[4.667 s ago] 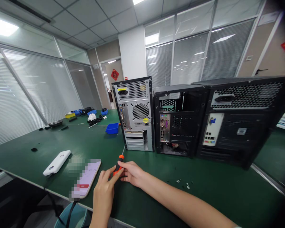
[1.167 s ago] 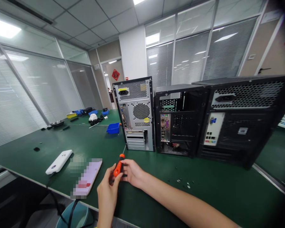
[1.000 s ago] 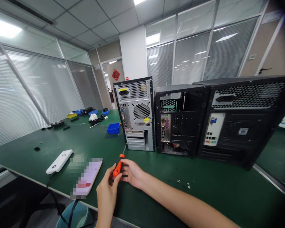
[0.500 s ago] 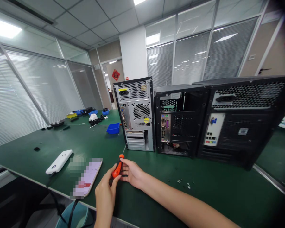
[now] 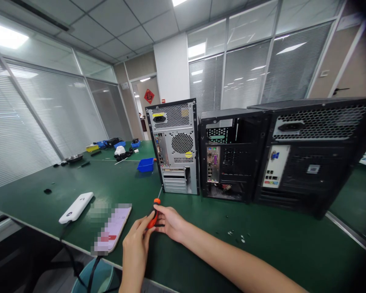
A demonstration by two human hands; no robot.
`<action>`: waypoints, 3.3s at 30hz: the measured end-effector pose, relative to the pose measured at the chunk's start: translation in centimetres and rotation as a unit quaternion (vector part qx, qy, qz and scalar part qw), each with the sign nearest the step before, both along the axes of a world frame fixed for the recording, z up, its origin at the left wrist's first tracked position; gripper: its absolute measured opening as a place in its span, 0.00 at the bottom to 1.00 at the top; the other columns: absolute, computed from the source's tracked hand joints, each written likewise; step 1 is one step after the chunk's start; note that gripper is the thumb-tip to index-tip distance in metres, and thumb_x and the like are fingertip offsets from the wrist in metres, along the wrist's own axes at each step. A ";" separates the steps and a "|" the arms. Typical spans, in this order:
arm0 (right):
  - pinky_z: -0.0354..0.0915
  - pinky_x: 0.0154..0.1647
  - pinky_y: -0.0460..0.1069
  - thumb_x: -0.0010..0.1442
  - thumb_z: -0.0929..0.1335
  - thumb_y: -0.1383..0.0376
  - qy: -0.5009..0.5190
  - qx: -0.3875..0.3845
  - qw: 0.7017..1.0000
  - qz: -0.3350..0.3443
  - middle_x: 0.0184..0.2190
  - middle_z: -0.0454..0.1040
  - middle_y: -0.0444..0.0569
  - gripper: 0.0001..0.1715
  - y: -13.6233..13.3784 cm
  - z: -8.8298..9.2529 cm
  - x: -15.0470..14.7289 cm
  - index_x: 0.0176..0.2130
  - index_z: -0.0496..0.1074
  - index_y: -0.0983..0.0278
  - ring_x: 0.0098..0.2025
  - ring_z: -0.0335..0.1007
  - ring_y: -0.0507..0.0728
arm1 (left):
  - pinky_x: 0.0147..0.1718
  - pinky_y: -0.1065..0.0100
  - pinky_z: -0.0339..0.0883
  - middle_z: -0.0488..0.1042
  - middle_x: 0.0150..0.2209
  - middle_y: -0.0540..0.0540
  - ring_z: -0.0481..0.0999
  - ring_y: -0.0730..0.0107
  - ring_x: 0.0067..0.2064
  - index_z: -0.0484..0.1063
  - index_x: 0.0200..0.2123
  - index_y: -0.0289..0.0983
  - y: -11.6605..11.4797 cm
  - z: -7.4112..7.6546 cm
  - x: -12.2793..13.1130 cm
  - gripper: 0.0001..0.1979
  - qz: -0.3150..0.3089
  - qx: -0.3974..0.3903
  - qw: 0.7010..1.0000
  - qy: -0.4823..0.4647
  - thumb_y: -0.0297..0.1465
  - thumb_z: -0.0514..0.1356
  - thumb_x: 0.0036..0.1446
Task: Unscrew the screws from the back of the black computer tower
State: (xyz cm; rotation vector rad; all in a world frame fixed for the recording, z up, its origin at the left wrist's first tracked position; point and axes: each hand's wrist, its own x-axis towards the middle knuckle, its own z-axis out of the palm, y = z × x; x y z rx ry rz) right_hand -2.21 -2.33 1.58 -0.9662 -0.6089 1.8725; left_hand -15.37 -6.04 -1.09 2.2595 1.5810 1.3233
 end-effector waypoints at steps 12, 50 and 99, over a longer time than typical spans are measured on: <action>0.63 0.29 0.48 0.55 0.69 0.62 0.011 0.011 1.000 0.014 0.19 0.71 0.44 0.11 0.2 -0.3 0.1 0.26 0.68 0.67 0.22 0.68 0.51 | 0.36 0.67 0.73 0.76 0.44 0.44 0.77 0.67 0.38 0.72 0.50 0.44 0.0 -0.1 -0.2 0.17 -0.010 0.020 1.000 -0.002 0.39 0.53 0.59; 0.56 0.23 0.45 0.40 0.76 0.56 -0.007 0.079 0.996 0.033 0.17 0.69 0.43 0.20 1.2 -1.9 0.3 0.23 0.70 0.69 0.18 0.61 0.47 | 0.35 0.62 0.67 0.78 0.27 0.45 0.78 0.59 0.29 0.67 0.53 0.36 -0.5 1.3 2.9 0.34 0.131 -0.242 0.947 -0.169 0.52 0.49 0.51; 0.62 0.20 0.46 0.55 0.63 0.66 -0.087 0.040 0.995 0.013 0.22 0.70 0.47 0.07 1.5 -0.1 1.7 0.31 0.67 0.68 0.18 0.65 0.50 | 0.29 0.65 0.66 0.76 0.23 0.46 0.75 0.61 0.25 0.70 0.51 0.35 -0.4 1.9 2.9 0.33 0.125 -0.207 0.960 -0.138 0.52 0.52 0.50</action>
